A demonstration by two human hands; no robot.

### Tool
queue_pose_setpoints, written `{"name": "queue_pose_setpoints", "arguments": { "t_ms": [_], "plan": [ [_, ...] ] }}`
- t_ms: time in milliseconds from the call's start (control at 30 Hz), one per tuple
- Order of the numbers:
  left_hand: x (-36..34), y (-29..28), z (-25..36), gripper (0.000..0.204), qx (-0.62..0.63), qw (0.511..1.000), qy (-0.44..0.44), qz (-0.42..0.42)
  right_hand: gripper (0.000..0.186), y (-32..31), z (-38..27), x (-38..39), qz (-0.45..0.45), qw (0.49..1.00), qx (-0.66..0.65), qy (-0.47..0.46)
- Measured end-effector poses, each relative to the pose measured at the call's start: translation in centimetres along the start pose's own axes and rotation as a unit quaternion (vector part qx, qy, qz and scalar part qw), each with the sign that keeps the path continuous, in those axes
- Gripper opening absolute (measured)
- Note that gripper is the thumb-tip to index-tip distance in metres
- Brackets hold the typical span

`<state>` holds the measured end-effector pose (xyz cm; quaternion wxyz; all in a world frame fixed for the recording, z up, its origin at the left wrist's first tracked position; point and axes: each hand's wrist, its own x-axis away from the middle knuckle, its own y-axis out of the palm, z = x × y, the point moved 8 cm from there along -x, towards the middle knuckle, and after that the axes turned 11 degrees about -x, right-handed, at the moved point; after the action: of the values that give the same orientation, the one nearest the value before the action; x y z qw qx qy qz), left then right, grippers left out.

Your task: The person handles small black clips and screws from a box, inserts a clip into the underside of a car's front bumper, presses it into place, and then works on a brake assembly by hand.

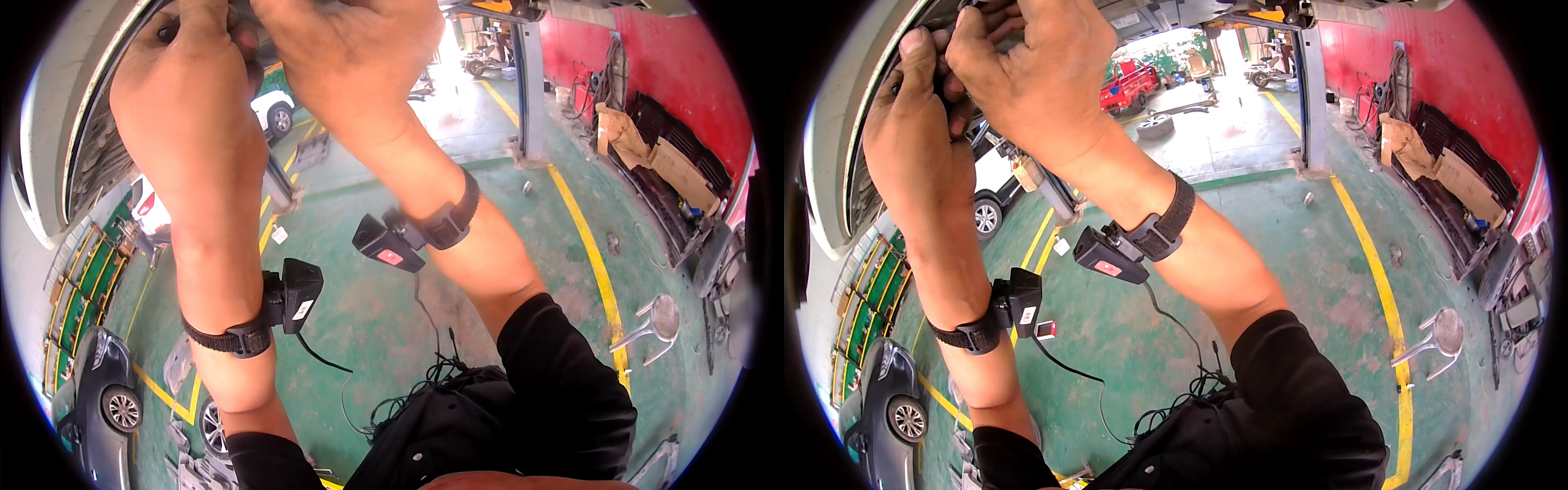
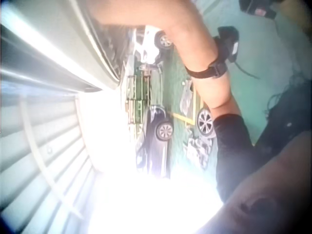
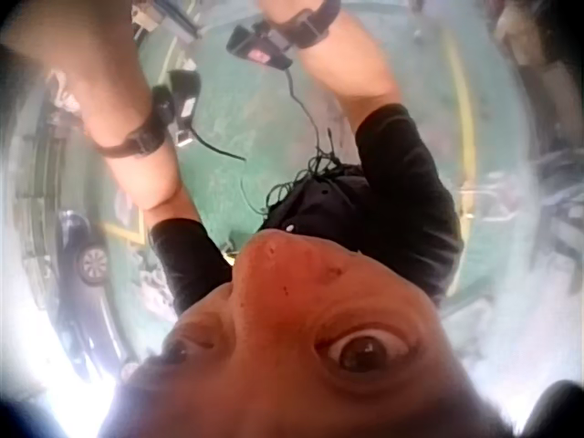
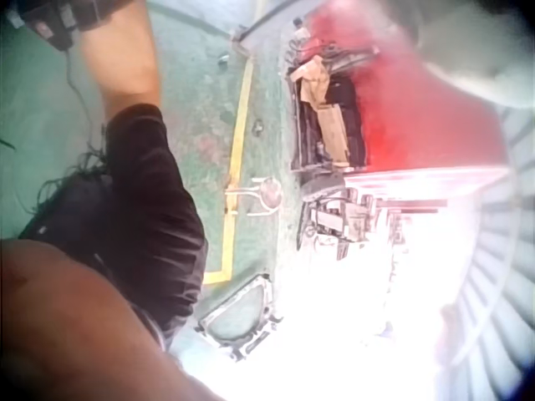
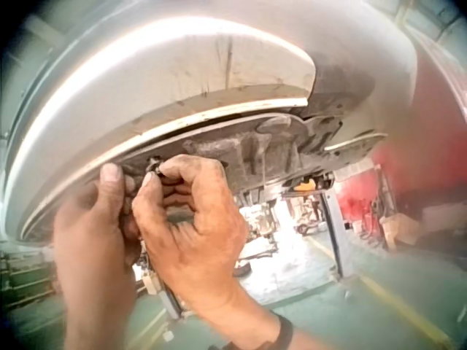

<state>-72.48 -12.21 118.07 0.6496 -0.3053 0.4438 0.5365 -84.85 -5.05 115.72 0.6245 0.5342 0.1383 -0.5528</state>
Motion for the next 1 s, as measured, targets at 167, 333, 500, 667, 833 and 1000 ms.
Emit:
{"name": "queue_pose_setpoints", "arguments": {
  "t_ms": [167,333,500,667,833,1000],
  "plan": [
    [0.1,0.2,0.0,0.031,-0.007,1.0,0.001,-0.01,0.019,0.3,-1.5,-0.2,-0.003,0.993,0.108,-0.039],
    [0.1,0.3,-0.2,0.032,0.011,1.0,0.012,-0.009,0.015,0.3,-2.3,-0.3,0.017,0.953,0.18,-0.242],
    [0.4,-0.4,0.2,0.036,-0.043,0.999,0.008,0.029,0.024,0.8,-2.3,0.6,-0.02,0.953,0.214,-0.212],
    [0.5,0.0,0.4,0.034,0.0,0.999,0.011,0.033,0.025,0.6,-2.4,0.3,-0.007,0.952,0.195,-0.237],
    [0.3,-0.2,-0.6,0.032,0.011,0.999,-0.009,0.03,0.025,1.3,-2.7,0.7,-0.015,0.938,0.246,-0.243],
    [0.4,-0.2,-0.5,0.031,0.002,1.0,-0.008,0.026,0.027,1.5,-3.1,0.5,-0.044,0.929,0.265,-0.253]
  ]
}}
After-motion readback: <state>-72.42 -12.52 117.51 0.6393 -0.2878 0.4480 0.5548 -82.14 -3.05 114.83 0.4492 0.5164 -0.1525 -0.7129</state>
